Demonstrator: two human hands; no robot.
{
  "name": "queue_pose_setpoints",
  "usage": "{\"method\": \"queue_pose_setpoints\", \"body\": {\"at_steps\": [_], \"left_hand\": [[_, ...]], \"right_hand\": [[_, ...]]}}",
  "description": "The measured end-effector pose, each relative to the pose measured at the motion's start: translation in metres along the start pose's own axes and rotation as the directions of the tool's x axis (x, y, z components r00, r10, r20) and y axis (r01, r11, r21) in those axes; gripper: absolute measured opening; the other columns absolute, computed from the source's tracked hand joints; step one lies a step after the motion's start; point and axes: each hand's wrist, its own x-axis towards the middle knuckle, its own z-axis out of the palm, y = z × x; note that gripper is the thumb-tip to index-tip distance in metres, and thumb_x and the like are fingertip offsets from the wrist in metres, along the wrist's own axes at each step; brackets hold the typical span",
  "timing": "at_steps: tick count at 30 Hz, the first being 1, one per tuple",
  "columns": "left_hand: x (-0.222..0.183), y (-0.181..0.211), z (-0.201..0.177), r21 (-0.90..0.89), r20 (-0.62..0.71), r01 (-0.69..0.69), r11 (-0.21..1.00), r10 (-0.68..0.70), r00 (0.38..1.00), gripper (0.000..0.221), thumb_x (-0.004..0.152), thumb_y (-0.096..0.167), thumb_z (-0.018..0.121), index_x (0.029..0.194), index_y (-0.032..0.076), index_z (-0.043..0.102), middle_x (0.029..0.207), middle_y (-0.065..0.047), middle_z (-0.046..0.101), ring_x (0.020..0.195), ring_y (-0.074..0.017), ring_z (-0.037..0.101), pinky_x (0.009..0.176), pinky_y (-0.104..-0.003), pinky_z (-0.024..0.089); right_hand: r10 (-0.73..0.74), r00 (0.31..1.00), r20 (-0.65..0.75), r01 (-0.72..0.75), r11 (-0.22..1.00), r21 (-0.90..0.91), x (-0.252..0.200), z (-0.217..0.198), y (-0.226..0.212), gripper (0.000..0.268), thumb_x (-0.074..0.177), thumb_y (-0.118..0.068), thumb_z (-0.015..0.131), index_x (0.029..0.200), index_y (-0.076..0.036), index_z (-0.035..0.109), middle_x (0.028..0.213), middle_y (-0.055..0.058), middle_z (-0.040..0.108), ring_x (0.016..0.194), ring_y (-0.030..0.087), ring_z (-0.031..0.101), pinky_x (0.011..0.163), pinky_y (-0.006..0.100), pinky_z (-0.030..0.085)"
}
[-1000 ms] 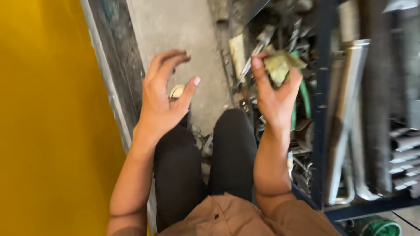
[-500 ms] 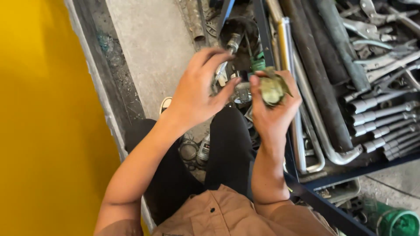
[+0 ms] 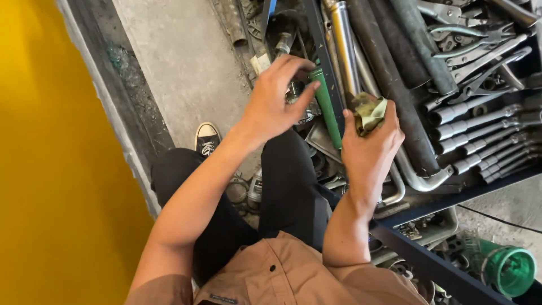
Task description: Cleaning various automotive parts including sockets and metal tubes with a rag.
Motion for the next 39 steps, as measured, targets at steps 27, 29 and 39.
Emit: {"method": "queue_pose_setpoints", "body": {"at_steps": [27,29,39], "left_hand": [[-0.056,0.007,-0.140,-0.856,-0.210,0.092,0.508,-0.506,0.837,0.050,0.112,0.053,0.039,0.116,0.004,0.047,0.076,-0.005,0.050,0.085,-0.0327,0.077,0.075,-0.044,0.068],[-0.067,-0.005,-0.144,-0.840,-0.289,0.040,0.540,-0.509,0.811,0.050,0.112,0.053,0.038,0.118,0.004,0.047,0.077,-0.004,0.048,0.084,-0.0315,0.075,0.076,-0.044,0.067],[-0.063,0.003,-0.153,-0.771,-0.290,0.128,0.624,-0.523,0.801,0.057,0.106,0.060,0.035,0.113,0.006,0.051,0.069,-0.003,0.042,0.067,-0.0217,0.070,0.062,-0.037,0.062]], "right_hand": [[-0.536,0.616,0.577,-0.033,0.715,0.698,-0.064,0.035,-0.145,0.039,0.101,-0.028,0.063,0.123,0.001,0.049,0.087,0.016,0.069,0.076,0.029,0.070,0.069,0.037,0.055],[-0.474,0.548,0.689,-0.212,0.719,0.662,-0.074,0.037,-0.141,0.036,0.105,-0.031,0.055,0.123,0.000,0.049,0.084,0.014,0.069,0.071,0.026,0.071,0.066,0.035,0.055],[-0.614,0.162,0.772,-0.831,0.337,0.443,-0.100,0.087,-0.110,0.074,0.113,-0.061,0.018,0.101,0.002,0.055,0.069,0.016,0.066,0.053,0.026,0.063,0.053,0.036,0.054]]}}
